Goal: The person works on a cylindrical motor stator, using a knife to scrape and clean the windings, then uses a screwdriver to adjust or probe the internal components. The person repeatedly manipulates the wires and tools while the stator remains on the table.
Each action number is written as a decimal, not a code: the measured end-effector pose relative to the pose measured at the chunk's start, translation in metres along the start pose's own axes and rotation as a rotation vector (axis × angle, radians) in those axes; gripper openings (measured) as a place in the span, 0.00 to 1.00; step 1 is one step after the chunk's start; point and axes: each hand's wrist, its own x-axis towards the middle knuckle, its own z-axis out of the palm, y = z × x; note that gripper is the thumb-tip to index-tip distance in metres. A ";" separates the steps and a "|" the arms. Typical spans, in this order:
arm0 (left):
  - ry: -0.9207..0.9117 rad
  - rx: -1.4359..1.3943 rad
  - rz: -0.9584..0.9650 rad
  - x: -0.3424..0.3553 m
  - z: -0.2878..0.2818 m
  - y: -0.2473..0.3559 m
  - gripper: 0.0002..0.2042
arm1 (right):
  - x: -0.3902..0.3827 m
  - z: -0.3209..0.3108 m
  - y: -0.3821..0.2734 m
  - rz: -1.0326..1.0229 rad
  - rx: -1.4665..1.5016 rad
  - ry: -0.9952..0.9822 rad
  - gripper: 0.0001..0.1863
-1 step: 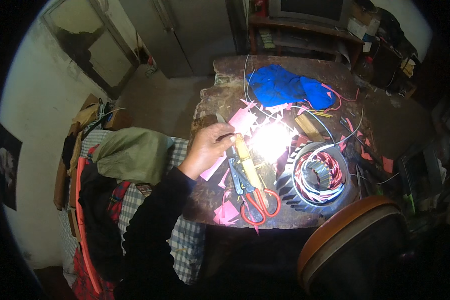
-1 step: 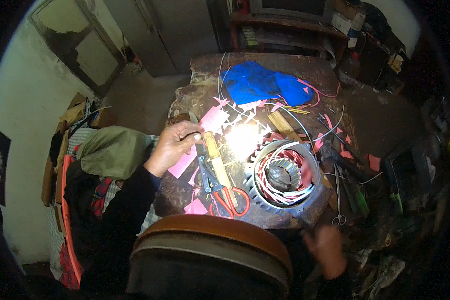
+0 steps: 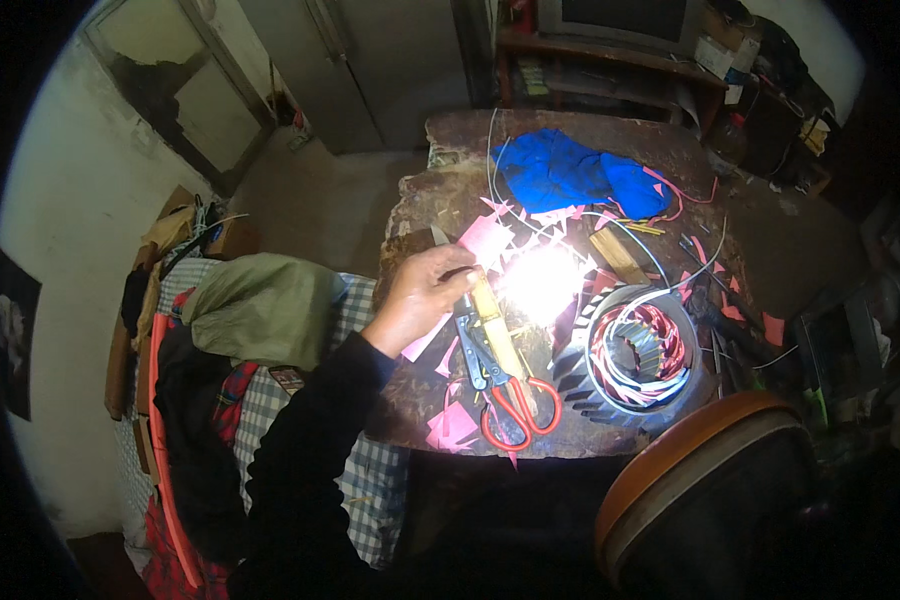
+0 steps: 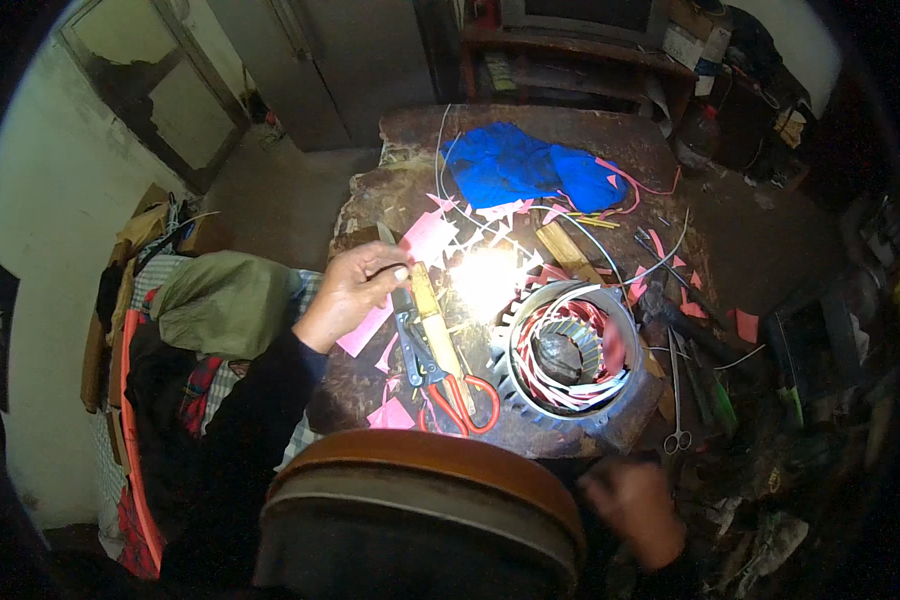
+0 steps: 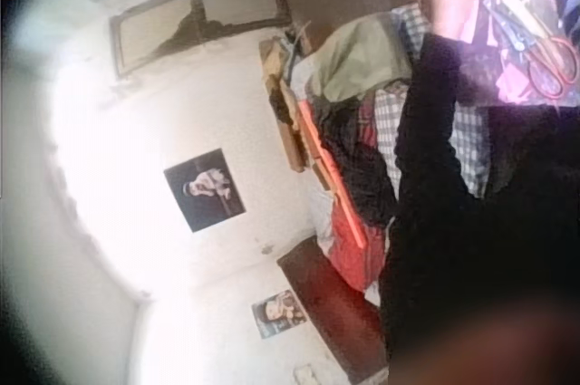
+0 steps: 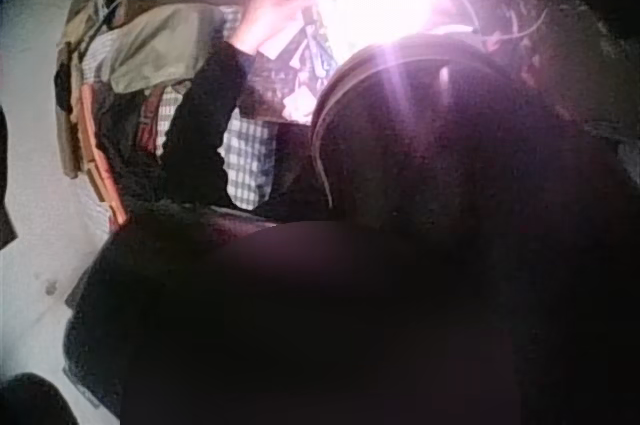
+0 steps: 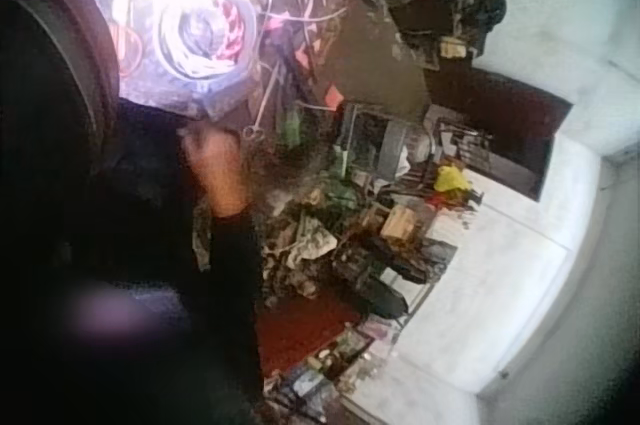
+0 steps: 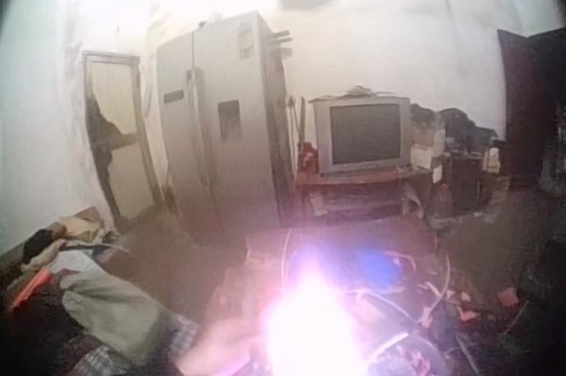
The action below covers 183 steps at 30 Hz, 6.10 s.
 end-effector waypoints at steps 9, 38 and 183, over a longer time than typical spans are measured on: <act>-0.167 -0.012 0.254 0.061 0.074 -0.013 0.09 | 0.070 0.033 -0.148 -0.268 0.253 -0.010 0.18; -0.435 0.810 0.618 0.056 0.025 -0.013 0.12 | 0.093 0.049 -0.142 0.146 0.951 -0.246 0.41; -0.218 0.266 0.640 0.024 0.138 0.121 0.10 | 0.127 -0.097 -0.060 -0.313 1.121 0.701 0.08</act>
